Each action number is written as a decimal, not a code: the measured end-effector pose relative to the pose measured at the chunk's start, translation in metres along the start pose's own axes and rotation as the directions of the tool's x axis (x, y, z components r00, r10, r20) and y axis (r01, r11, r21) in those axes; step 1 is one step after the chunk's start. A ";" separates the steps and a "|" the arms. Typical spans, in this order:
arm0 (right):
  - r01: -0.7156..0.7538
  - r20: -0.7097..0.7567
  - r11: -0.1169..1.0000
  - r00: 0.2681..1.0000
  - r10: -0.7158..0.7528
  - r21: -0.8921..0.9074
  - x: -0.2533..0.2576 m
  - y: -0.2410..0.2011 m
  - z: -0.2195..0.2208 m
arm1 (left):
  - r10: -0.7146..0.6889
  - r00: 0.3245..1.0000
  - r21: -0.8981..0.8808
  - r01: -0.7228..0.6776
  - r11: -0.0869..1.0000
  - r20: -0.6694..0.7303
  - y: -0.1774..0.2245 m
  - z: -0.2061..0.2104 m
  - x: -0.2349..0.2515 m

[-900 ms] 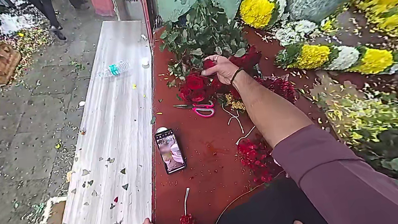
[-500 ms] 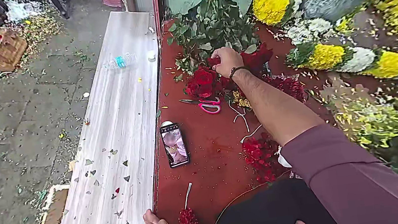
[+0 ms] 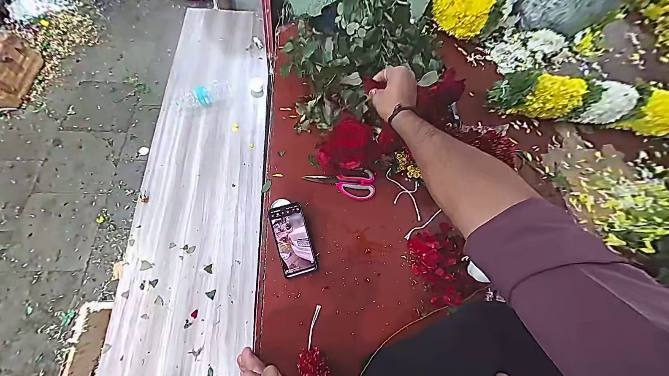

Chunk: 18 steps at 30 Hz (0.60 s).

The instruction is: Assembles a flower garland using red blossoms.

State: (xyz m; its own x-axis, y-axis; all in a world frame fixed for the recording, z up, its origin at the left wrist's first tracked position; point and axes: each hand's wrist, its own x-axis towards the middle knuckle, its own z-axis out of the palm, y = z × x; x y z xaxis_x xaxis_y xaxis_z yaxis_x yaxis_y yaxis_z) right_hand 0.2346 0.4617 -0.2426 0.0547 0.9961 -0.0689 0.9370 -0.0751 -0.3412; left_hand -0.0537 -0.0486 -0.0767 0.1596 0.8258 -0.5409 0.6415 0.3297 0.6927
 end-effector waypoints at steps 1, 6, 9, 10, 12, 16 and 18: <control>0.109 -0.074 0.988 0.990 -0.118 -0.106 -0.002 -0.006 0.002 | 0.004 1.000 -0.002 -0.004 1.000 0.000 0.000 0.001 0.000; 0.247 -0.186 0.941 0.938 -0.292 -0.230 0.014 -0.027 -0.016 | -0.034 0.999 -0.004 0.034 0.999 -0.002 -0.002 0.001 0.000; 0.193 -0.221 0.973 0.951 -0.218 -0.128 0.025 -0.043 -0.042 | -0.049 0.999 0.004 0.049 0.999 -0.016 0.001 0.001 0.000; 0.159 -0.209 0.982 0.962 -0.176 -0.097 0.029 -0.047 -0.046 | -0.050 0.999 0.000 0.050 0.999 -0.018 0.003 0.002 0.000; 0.165 -0.184 0.977 0.965 -0.189 -0.137 0.031 -0.049 -0.047 | -0.052 0.999 -0.004 0.052 0.999 -0.003 0.004 0.001 0.001; 0.339 -0.238 0.901 0.883 -0.404 -0.271 0.015 -0.053 -0.038 | -0.054 0.999 -0.021 0.054 0.998 0.006 0.004 0.002 0.000; 0.446 -0.227 0.833 0.819 -0.527 -0.328 0.010 -0.054 -0.027 | -0.052 0.999 -0.016 0.052 0.999 0.012 0.002 0.000 -0.001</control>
State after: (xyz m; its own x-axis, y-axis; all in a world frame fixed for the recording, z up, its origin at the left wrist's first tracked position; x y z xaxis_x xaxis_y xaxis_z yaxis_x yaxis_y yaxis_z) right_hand 0.1937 0.4769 -0.1990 -0.3711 0.8655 0.3363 0.9180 0.3965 -0.0074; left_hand -0.0529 -0.0490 -0.0745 0.1347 0.8021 -0.5818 0.6371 0.3796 0.6708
